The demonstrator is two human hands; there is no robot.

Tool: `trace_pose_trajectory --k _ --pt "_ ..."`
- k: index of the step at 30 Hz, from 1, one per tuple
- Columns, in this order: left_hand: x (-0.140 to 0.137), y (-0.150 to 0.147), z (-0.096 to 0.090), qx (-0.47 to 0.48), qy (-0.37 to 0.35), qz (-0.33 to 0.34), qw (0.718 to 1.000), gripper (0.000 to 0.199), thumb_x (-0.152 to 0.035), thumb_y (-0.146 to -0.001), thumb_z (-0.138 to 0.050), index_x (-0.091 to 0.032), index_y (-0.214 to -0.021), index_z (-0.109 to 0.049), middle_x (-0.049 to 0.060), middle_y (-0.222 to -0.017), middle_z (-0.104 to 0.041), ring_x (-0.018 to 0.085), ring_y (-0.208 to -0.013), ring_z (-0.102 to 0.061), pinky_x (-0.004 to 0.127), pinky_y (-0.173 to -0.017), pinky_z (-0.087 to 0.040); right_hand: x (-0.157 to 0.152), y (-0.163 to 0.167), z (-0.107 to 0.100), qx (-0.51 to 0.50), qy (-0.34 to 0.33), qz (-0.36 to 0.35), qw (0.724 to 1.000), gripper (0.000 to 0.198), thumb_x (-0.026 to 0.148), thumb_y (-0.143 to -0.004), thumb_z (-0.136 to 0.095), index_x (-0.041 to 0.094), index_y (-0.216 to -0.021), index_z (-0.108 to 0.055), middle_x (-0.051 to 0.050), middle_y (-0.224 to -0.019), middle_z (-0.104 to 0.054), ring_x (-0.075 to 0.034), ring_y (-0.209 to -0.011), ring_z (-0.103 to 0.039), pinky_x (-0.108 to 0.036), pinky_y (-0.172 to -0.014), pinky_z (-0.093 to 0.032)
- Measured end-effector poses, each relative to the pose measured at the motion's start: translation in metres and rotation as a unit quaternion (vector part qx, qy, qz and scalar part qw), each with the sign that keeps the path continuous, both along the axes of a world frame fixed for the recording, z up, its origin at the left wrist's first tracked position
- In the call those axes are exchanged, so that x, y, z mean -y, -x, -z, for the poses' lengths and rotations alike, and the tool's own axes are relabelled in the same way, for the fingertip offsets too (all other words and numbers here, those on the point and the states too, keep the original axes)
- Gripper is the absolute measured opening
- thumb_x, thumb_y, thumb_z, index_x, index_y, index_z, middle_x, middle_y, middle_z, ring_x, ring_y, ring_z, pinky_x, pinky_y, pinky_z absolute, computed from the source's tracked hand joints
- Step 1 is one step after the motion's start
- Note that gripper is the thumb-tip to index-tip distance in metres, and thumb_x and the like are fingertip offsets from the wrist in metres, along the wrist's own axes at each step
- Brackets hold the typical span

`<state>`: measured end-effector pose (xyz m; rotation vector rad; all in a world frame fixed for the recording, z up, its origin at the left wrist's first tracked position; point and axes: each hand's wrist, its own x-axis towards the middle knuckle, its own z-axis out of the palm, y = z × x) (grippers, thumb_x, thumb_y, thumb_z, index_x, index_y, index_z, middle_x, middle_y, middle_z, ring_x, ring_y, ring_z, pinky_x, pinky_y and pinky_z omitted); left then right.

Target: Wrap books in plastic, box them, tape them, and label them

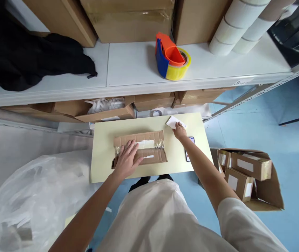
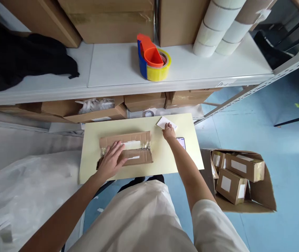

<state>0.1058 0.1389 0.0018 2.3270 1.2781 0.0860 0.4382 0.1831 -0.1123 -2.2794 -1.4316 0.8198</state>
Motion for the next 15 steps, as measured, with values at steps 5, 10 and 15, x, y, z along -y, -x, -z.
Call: trace_pose_trajectory --k 5,10,15 --pt "0.001 -0.005 -0.005 0.021 0.021 -0.036 0.999 0.053 -0.045 -0.09 -0.04 -0.021 -0.138 -0.045 0.012 -0.15 -0.038 0.029 -0.141 -0.029 0.052 -0.116 -0.018 -0.013 0.002 0.039 0.018 0.013 -0.01 1.0 0.053 0.013 -0.085 -0.048 0.003 -0.136 -0.037 -0.027 -0.147 -0.031 -0.036 -0.139 -0.025 -0.055 -0.107 -0.028" --pt "-0.001 -0.011 -0.013 0.05 0.021 -0.028 0.998 0.051 -0.043 -0.091 -0.041 -0.021 -0.137 -0.046 0.011 -0.149 -0.04 0.029 -0.14 -0.031 0.05 -0.115 -0.022 0.017 0.008 0.05 0.071 -0.009 -0.109 0.991 0.051 0.008 -0.087 -0.036 0.006 -0.137 -0.037 -0.024 -0.146 -0.035 -0.034 -0.139 -0.026 -0.054 -0.105 -0.031" --pt "-0.017 -0.027 -0.026 0.075 0.033 -0.017 0.997 0.049 -0.043 -0.09 -0.042 -0.021 -0.132 -0.051 0.01 -0.146 -0.044 0.03 -0.139 -0.033 0.048 -0.114 -0.027 0.039 0.002 0.039 0.066 -0.009 -0.177 0.982 0.043 0.004 -0.088 -0.028 0.005 -0.124 -0.053 -0.023 -0.141 -0.044 -0.032 -0.136 -0.034 -0.051 -0.107 -0.032"
